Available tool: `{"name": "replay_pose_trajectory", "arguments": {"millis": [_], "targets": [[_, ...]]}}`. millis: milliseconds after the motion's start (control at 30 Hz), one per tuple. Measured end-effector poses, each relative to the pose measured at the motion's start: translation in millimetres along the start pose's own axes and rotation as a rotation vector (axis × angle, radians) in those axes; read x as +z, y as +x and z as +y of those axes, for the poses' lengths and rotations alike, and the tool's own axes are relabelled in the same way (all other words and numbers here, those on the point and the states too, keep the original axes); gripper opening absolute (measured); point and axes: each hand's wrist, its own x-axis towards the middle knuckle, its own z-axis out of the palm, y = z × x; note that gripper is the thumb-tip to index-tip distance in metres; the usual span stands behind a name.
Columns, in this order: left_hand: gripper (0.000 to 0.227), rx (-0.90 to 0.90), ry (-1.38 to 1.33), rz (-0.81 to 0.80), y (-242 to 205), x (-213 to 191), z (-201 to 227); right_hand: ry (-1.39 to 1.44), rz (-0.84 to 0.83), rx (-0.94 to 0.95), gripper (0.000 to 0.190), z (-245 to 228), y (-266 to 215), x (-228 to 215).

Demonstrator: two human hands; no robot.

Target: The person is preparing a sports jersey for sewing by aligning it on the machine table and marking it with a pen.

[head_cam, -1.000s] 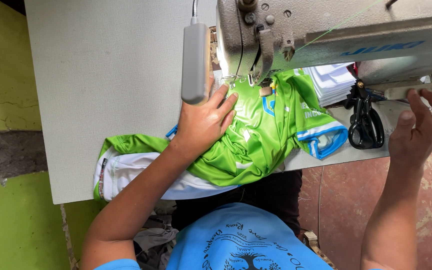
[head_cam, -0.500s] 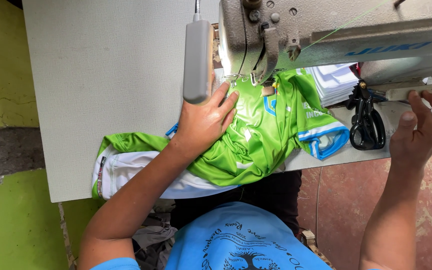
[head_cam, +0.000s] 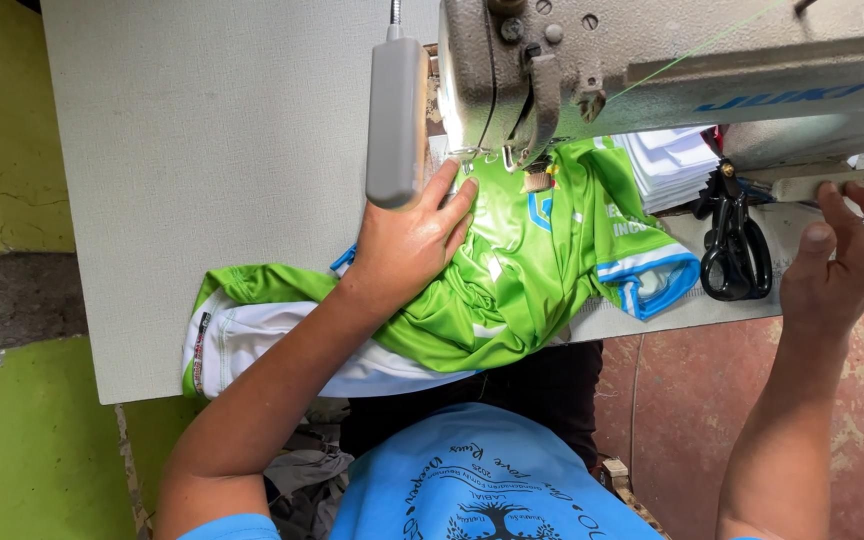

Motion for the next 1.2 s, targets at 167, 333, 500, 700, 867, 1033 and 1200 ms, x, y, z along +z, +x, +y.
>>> {"name": "replay_pose_trajectory", "arguments": {"millis": [167, 333, 500, 700, 867, 1033, 1200], "targets": [[0.027, -0.001, -0.001, -0.002, 0, 1, -1, 0.005, -0.007, 0.021, 0.075, -1, 0, 0], [0.029, 0.002, 0.028, -0.008, -1, 4, -1, -0.002, -0.006, 0.018, 0.074, 8, -7, 3], [0.032, 0.01, 0.041, -0.018, 1, 3, -2, 0.004, 0.0, 0.022, 0.073, 2, -3, 2], [0.031, 0.006, 0.013, -0.011, 1, 3, -3, 0.005, -0.002, 0.004, 0.072, -1, -1, 1], [0.033, 0.01, 0.026, -0.02, 0, 5, -4, 0.003, -0.002, 0.007, 0.071, 0, -1, 1], [0.032, 0.013, -0.009, -0.011, -1, 8, -5, -0.003, -0.008, -0.002, 0.069, 1, -2, 0], [0.032, 0.023, -0.046, -0.007, -1, 9, -7, -0.02, -0.005, -0.014, 0.067, 0, -1, -1]]}}
